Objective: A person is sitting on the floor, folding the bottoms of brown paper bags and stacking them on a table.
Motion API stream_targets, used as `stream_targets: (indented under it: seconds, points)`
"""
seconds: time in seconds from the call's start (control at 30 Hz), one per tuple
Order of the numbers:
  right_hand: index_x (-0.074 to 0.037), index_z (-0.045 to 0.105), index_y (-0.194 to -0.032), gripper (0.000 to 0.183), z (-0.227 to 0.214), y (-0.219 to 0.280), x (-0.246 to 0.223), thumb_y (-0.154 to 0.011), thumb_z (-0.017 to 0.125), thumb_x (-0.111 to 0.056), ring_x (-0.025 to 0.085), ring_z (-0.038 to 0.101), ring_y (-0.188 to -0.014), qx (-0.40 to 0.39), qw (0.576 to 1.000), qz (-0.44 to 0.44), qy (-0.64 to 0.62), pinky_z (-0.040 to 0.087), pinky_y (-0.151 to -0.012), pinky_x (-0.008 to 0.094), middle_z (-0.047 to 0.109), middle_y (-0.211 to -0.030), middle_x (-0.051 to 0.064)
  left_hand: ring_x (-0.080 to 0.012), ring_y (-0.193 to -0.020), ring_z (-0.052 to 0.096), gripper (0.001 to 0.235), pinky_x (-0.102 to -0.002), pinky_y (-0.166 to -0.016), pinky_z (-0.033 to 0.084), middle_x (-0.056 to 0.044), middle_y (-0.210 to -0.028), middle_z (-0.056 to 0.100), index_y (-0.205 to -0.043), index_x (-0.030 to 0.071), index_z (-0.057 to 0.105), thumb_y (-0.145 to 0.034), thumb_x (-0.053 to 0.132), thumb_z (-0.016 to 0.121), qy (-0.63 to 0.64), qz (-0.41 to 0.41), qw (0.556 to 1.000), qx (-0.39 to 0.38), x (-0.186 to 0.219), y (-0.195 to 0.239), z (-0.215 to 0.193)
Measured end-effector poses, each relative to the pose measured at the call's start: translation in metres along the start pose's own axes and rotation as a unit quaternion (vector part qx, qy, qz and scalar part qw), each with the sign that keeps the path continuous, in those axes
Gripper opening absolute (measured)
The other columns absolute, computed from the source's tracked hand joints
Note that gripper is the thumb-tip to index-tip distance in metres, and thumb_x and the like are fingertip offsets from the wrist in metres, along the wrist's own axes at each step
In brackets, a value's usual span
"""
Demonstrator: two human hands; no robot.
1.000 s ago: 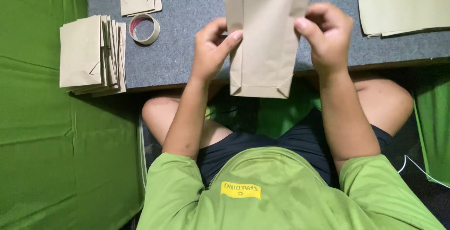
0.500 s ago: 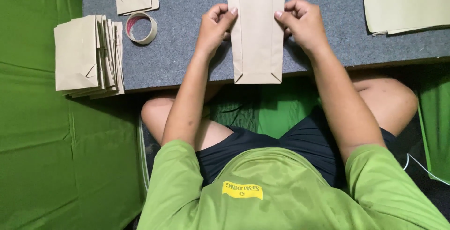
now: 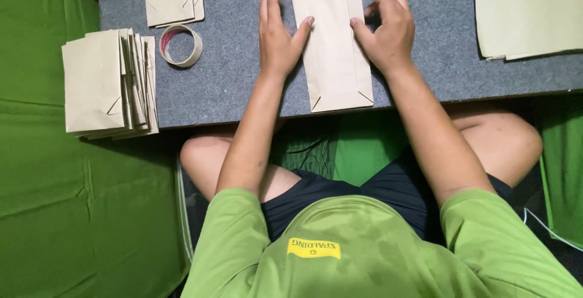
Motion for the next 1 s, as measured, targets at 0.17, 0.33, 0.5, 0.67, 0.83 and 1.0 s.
stream_targets:
  seconds: [0.17,0.33,0.5,0.67,0.83,1.0]
  points:
    - [-0.004,0.082,-0.103,0.020,0.021,0.001,0.010,-0.088,0.085,-0.017,0.026,0.053,-0.115,-0.050,0.995,-0.033,0.083,0.038,-0.100,0.039,0.071,-0.121,0.009,-0.0358,-0.156,0.029,0.072,-0.063,-0.130,0.021,-0.014,-0.166,0.032,-0.156,0.013,0.041,-0.097,0.035,0.078,-0.130,0.039,0.986,-0.098,0.090,0.013,-0.011]
    - [-0.007,0.084,-0.105,0.017,0.030,0.004,0.019,-0.092,0.081,-0.018,0.025,0.052,-0.118,-0.062,0.994,-0.020,0.090,0.038,-0.099,0.040,0.071,-0.125,0.012,-0.0427,-0.157,0.010,0.079,-0.070,-0.123,0.007,-0.021,-0.168,0.021,-0.162,0.012,0.028,-0.102,0.060,0.050,-0.135,0.014,0.959,-0.248,0.116,0.058,0.046]
    - [-0.004,0.074,-0.131,0.033,0.036,0.018,0.034,-0.101,0.064,-0.012,0.035,0.036,-0.145,-0.163,0.986,0.035,0.011,0.026,-0.115,0.051,0.056,-0.152,0.013,-0.0380,-0.156,0.021,0.065,-0.066,-0.125,0.013,-0.015,-0.164,0.033,-0.155,0.008,0.041,-0.100,0.040,0.054,-0.149,0.023,0.968,-0.201,0.119,0.060,0.045]
    - [-0.010,0.068,-0.137,0.037,0.004,0.056,-0.004,-0.105,0.054,-0.019,0.036,0.028,-0.152,-0.223,0.972,0.070,0.028,0.015,-0.123,0.053,0.046,-0.160,0.014,-0.0355,-0.157,0.018,0.065,-0.063,-0.126,0.010,-0.013,-0.166,0.030,-0.158,0.009,0.036,-0.101,0.037,0.050,-0.150,0.008,0.964,-0.222,0.113,0.061,0.049]
    - [-0.003,0.068,-0.138,0.037,-0.033,0.095,-0.044,-0.105,0.056,-0.014,0.040,0.039,-0.148,-0.189,0.976,0.055,0.097,0.025,-0.120,0.058,0.054,-0.154,0.021,-0.0336,-0.158,0.016,0.064,-0.062,-0.126,0.010,-0.010,-0.168,0.027,-0.158,0.009,0.037,-0.100,0.035,0.049,-0.146,0.021,0.959,-0.241,0.112,0.064,0.053]
    - [0.002,0.061,-0.143,0.049,-0.040,0.100,-0.051,-0.103,0.049,-0.023,0.039,0.031,-0.152,-0.203,0.974,0.083,0.057,0.019,-0.120,0.058,0.047,-0.159,0.021,-0.0354,-0.158,0.001,0.082,-0.063,-0.124,0.002,-0.014,-0.171,0.012,-0.162,0.007,0.024,-0.095,0.044,0.055,-0.136,0.030,0.934,-0.330,0.101,0.065,0.062]
Point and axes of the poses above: each hand's wrist, its own y-axis away from the middle knuckle, its own z-axis out of the palm, x = y × z, the point moved 8 cm from there along -y, towards the middle knuckle
